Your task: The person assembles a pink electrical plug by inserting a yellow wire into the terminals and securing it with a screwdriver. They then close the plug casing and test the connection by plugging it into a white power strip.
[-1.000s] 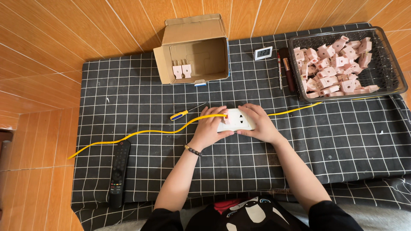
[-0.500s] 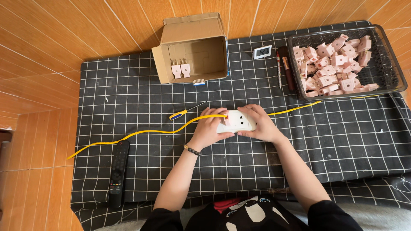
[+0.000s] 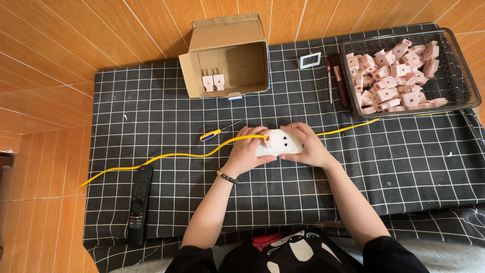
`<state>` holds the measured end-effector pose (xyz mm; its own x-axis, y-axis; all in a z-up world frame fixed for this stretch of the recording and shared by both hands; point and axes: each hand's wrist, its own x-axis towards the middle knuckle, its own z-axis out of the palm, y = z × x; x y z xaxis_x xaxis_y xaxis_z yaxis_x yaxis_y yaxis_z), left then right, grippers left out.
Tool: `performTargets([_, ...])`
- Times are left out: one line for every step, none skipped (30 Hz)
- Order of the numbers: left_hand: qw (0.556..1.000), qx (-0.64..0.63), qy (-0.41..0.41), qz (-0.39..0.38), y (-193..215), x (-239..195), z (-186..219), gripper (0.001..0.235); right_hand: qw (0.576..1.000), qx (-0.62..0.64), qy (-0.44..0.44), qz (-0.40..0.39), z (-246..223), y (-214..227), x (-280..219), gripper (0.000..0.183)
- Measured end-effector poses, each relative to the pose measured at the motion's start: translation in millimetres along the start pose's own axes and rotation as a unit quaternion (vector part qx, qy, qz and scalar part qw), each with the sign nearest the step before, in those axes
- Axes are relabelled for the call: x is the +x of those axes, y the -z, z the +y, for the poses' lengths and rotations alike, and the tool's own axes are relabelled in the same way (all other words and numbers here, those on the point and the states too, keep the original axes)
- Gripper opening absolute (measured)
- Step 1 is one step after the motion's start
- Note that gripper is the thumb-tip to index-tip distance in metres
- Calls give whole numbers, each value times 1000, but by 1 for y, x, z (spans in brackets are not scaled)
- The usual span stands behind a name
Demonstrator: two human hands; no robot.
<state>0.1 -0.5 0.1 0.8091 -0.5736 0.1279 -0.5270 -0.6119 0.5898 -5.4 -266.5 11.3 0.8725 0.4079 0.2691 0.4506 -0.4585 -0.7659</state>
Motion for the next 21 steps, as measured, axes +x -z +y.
performTargets([1000,0,0,0,0,0,0,81,1000,0,0,-1,0,0,0,87])
performTargets([1000,-4,2,0,0,0,0,82,1000,-3,3,1,0,0,1,88])
performTargets([1000,-7,3,-1,-1,1,0,82,1000,-5,6,3,0,0,1,89])
performTargets([1000,-7,4,-1,-1,0,0,82,1000,-5,6,2,0,0,1,89])
performTargets([1000,-8,4,-2,-1,0,-1,81,1000,-5,7,4,-1,0,1,90])
performTargets([1000,-8,5,-3,-2,0,-1,81,1000,-5,8,5,-1,0,1,92])
performTargets([1000,-8,4,-3,-2,0,-1,81,1000,-5,8,5,-2,0,1,92])
performTargets([1000,-6,4,-4,-3,0,-2,81,1000,-3,9,5,-3,0,1,91])
performTargets([1000,-5,5,-5,-3,-1,-2,81,1000,-2,9,4,-3,0,1,90])
performTargets([1000,-5,5,-5,-2,0,-2,81,1000,-2,9,4,-5,1,2,90])
performTargets([1000,-6,5,-7,-1,0,-1,81,1000,-6,10,4,-7,2,2,91])
performTargets([1000,-7,5,-9,0,0,0,81,1000,-10,11,4,-9,2,2,92])
performTargets([1000,-7,5,-9,1,0,0,81,1000,-10,11,4,-8,2,2,92])
performTargets([1000,-6,7,-12,1,0,1,82,1000,-11,10,3,-7,1,1,94])
performTargets([1000,-6,8,-14,2,0,1,82,1000,-11,9,3,-6,1,1,96])
performTargets([1000,-6,8,-14,2,0,2,82,1000,-11,9,3,-6,1,1,96])
performTargets([1000,-6,11,-14,2,0,2,82,1000,-12,10,3,-6,1,1,96])
performTargets([1000,-5,14,-14,2,0,2,82,1000,-13,11,3,-7,1,1,96])
performTargets([1000,-6,14,-14,2,0,2,82,1000,-13,11,3,-7,1,1,96])
performTargets([1000,-9,12,-12,1,0,2,82,1000,-15,14,3,-7,1,1,96])
performTargets([1000,-11,10,-10,1,0,3,82,1000,-17,17,2,-6,1,1,95])
